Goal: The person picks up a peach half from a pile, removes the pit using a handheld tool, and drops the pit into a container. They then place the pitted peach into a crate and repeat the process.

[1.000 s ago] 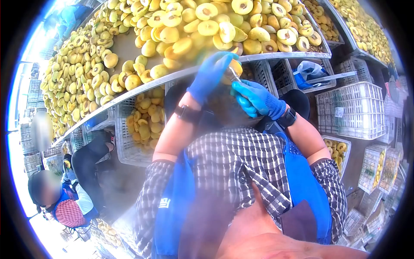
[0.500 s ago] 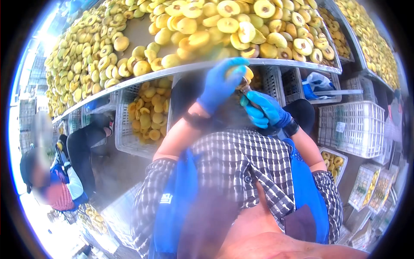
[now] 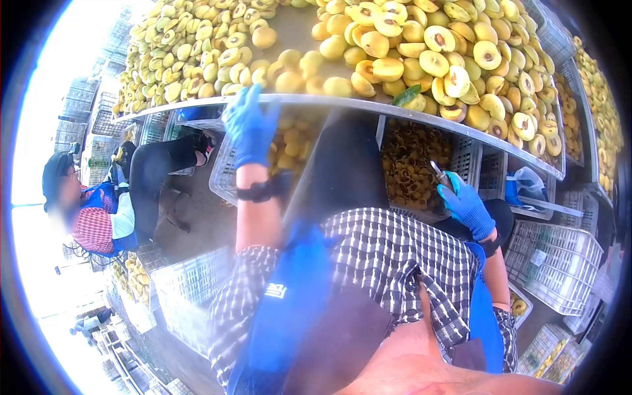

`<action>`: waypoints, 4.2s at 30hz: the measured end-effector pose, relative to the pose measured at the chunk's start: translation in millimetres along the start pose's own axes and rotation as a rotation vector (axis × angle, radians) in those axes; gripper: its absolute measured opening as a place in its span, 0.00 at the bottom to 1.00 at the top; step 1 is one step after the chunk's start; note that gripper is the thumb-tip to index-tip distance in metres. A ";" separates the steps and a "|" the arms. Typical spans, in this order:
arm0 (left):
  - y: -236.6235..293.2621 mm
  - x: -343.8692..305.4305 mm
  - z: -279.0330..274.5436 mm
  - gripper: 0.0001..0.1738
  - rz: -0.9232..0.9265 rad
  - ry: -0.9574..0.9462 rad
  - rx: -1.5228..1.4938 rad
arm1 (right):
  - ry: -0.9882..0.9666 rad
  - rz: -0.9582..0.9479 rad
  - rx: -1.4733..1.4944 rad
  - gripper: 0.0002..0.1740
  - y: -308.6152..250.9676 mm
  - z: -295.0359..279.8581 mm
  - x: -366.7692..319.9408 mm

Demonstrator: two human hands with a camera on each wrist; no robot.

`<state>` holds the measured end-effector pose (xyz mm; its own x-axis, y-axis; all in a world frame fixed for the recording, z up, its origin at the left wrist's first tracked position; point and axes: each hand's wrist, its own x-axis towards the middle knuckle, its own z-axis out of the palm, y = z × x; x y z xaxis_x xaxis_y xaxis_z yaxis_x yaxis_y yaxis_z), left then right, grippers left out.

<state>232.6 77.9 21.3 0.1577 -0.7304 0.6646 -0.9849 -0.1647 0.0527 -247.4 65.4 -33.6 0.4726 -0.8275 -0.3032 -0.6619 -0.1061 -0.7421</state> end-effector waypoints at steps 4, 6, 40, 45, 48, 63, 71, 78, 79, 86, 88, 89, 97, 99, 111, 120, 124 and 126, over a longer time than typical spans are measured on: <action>79.1 36.9 34.8 0.24 0.047 -0.384 -0.057 | 0.032 -0.104 -0.041 0.23 -28.6 -0.3 9.4; 105.5 41.1 52.4 0.29 0.081 -0.496 -0.014 | 0.051 -0.140 -0.064 0.22 -26.5 4.7 11.8; 258.0 9.0 18.7 0.17 0.026 -0.051 -1.260 | 0.619 -0.447 -0.453 0.22 -107.3 0.0 25.1; 259.1 7.7 5.4 0.22 0.048 -0.003 -1.123 | 0.665 -0.608 -0.596 0.17 -106.8 2.7 26.5; 255.5 8.2 12.7 0.31 0.075 0.003 -1.096 | 0.729 -0.747 -0.696 0.13 -99.4 -5.8 32.2; 255.8 21.0 7.3 0.20 -0.236 -0.359 -1.735 | 0.599 -0.508 -0.436 0.13 -104.1 -13.2 33.9; 250.3 24.0 3.0 0.26 -0.113 -0.442 -1.658 | 0.725 -0.689 -0.384 0.18 -79.7 -11.0 38.9; 257.0 23.2 -18.6 0.26 -0.009 -0.309 -1.425 | 0.766 -0.590 -0.710 0.14 -82.0 -3.5 37.3; 256.5 22.7 -18.9 0.26 0.021 -0.283 -1.377 | 0.773 -0.594 -0.753 0.13 -79.8 -2.5 38.7; 258.9 10.4 -13.8 0.26 0.144 -0.047 -1.074 | 0.471 -0.565 -0.330 0.11 -94.5 -6.8 30.0; 260.5 8.0 -13.3 0.26 0.113 -0.008 -1.034 | 0.477 -0.573 -0.274 0.12 -95.3 -1.7 30.8; 259.7 7.6 -12.4 0.26 0.136 -0.003 -1.012 | 0.570 -0.663 -0.346 0.13 -86.5 4.6 36.9; 256.0 4.7 0.3 0.27 0.124 0.062 -0.958 | 0.538 -0.770 -0.026 0.17 -78.4 17.6 54.9; 253.7 8.2 -1.6 0.27 0.199 0.029 -0.950 | 0.503 -0.713 -0.065 0.17 -78.0 15.9 50.4; 242.1 11.3 24.8 0.15 0.110 -0.337 -1.159 | 0.223 -0.417 -0.297 0.29 -75.7 -9.3 50.3; 234.6 -6.0 69.5 0.17 0.358 -0.074 -0.914 | 0.391 -0.587 -0.377 0.30 -25.7 19.1 78.8; 240.0 24.0 37.5 0.16 -0.196 -0.715 -1.279 | 0.179 -0.653 0.054 0.20 -28.8 25.1 81.4; 241.1 12.9 45.0 0.17 -0.172 -0.590 -1.304 | -0.029 -0.305 0.549 0.19 -57.8 6.0 64.9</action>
<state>0.4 -1.1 9.0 -0.0328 -0.9797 0.1976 -0.2616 0.1993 0.9444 -175.0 21.2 -14.0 0.6142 -0.7882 -0.0395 -0.1028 -0.0302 -0.9942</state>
